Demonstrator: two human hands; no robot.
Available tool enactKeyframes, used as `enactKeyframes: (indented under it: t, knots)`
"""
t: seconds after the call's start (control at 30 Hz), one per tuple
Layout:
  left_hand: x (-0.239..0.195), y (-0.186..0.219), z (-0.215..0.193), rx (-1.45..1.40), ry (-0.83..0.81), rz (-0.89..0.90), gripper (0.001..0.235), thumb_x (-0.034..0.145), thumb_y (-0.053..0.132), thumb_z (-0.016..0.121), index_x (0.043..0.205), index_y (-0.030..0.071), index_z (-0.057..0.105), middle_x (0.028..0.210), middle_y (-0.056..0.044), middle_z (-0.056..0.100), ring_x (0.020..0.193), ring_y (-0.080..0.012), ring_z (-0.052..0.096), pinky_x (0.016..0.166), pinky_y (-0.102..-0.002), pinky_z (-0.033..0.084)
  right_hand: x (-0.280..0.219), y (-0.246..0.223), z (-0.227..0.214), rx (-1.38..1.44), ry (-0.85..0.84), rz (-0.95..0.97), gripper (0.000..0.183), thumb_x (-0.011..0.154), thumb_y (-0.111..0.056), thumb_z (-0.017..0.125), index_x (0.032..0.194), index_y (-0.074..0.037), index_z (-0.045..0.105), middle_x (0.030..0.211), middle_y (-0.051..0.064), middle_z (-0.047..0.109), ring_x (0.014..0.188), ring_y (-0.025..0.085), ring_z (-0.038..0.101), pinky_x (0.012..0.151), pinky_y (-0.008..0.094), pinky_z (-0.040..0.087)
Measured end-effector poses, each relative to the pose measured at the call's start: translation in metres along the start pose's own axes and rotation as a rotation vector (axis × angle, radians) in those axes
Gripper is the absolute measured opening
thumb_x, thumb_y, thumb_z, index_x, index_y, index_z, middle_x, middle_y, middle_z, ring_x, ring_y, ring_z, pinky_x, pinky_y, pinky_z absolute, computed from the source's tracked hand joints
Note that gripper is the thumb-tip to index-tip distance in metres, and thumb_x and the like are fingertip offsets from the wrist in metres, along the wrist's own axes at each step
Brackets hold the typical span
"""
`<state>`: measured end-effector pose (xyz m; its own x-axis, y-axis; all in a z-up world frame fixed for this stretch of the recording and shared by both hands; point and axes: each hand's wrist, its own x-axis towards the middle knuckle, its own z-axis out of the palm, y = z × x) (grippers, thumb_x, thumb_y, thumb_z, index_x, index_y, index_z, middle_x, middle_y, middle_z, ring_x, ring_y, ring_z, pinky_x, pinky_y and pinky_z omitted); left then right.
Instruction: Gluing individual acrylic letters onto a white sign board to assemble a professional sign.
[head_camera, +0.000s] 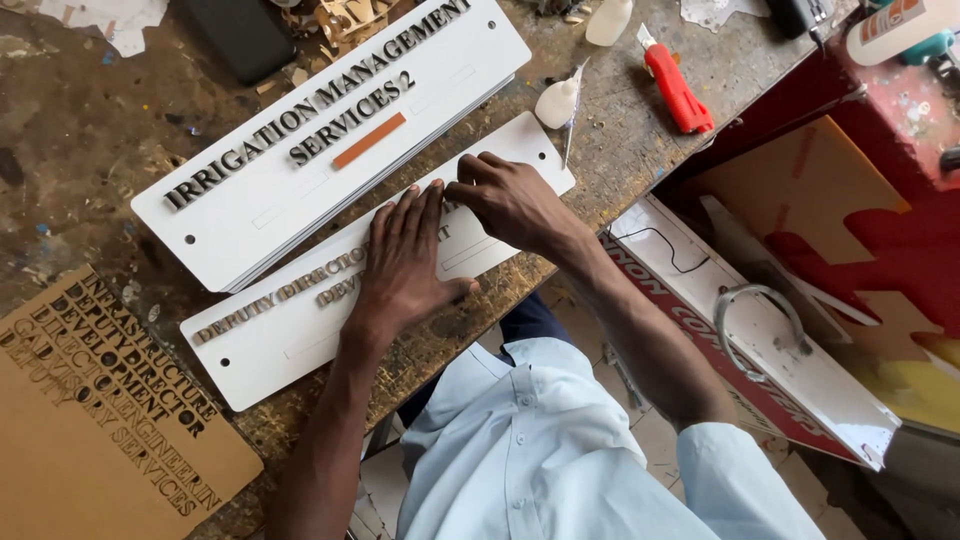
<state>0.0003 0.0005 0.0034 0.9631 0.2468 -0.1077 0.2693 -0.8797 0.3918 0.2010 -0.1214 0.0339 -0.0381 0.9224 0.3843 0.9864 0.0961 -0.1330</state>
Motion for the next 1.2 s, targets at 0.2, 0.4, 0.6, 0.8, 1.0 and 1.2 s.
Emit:
enactKeyframes:
  t: [0.2, 0.4, 0.6, 0.8, 1.0, 1.2]
  knots:
    - [-0.001, 0.004, -0.005, -0.002, -0.015, -0.016, 0.15, 0.079, 0.097, 0.073, 0.183, 0.006, 0.014, 0.188, -0.017, 0.029, 0.175, -0.0338, 0.022, 0.142, -0.05, 0.007, -0.003, 0.005, 0.009, -0.008, -0.021, -0.021, 0.012, 0.1, -0.002, 0.079, 0.102, -0.013, 0.076, 0.092, 0.006, 0.058, 0.08, 0.027, 0.068, 0.054, 0.037, 0.06]
    - [0.0, 0.004, -0.008, -0.031, -0.015, -0.006, 0.15, 0.08, 0.096, 0.073, 0.183, 0.005, 0.013, 0.187, -0.019, 0.03, 0.174, -0.0353, 0.022, 0.142, -0.05, 0.006, -0.006, 0.007, 0.013, 0.023, -0.017, -0.022, 0.015, 0.101, 0.001, 0.075, 0.105, -0.014, 0.076, 0.094, 0.007, 0.058, 0.082, 0.029, 0.069, 0.052, 0.036, 0.058]
    - [0.0, 0.003, -0.003, -0.026, -0.008, -0.007, 0.149, 0.08, 0.093, 0.075, 0.184, 0.006, 0.012, 0.188, -0.018, 0.029, 0.174, -0.0355, 0.022, 0.142, -0.051, 0.006, -0.008, 0.01, 0.017, 0.017, -0.012, -0.013, 0.017, 0.101, 0.002, 0.073, 0.106, -0.014, 0.076, 0.094, 0.006, 0.057, 0.082, 0.028, 0.069, 0.052, 0.036, 0.059]
    - [0.001, 0.003, -0.002, -0.021, 0.005, 0.0, 0.15, 0.079, 0.095, 0.073, 0.184, 0.005, 0.014, 0.187, -0.018, 0.031, 0.173, -0.0363, 0.025, 0.141, -0.052, 0.008, -0.012, 0.011, 0.022, 0.029, 0.007, 0.005, 0.021, 0.101, 0.005, 0.072, 0.108, -0.014, 0.077, 0.094, 0.006, 0.056, 0.082, 0.028, 0.067, 0.05, 0.036, 0.057]
    - [0.001, 0.004, -0.004, -0.022, 0.003, -0.006, 0.148, 0.08, 0.096, 0.072, 0.183, 0.006, 0.015, 0.187, -0.017, 0.03, 0.174, -0.0356, 0.025, 0.141, -0.052, 0.009, -0.012, 0.012, 0.022, 0.032, -0.011, 0.011, 0.023, 0.101, 0.005, 0.072, 0.109, -0.016, 0.078, 0.093, 0.005, 0.057, 0.083, 0.026, 0.067, 0.05, 0.033, 0.055]
    - [0.0, 0.002, -0.001, -0.035, 0.032, 0.019, 0.149, 0.079, 0.095, 0.073, 0.183, 0.005, 0.016, 0.187, -0.018, 0.032, 0.173, -0.0374, 0.025, 0.141, -0.054, 0.01, -0.011, 0.011, 0.02, -0.018, 0.011, -0.012, 0.018, 0.1, 0.002, 0.074, 0.106, -0.015, 0.077, 0.093, 0.005, 0.057, 0.082, 0.027, 0.067, 0.05, 0.033, 0.056]
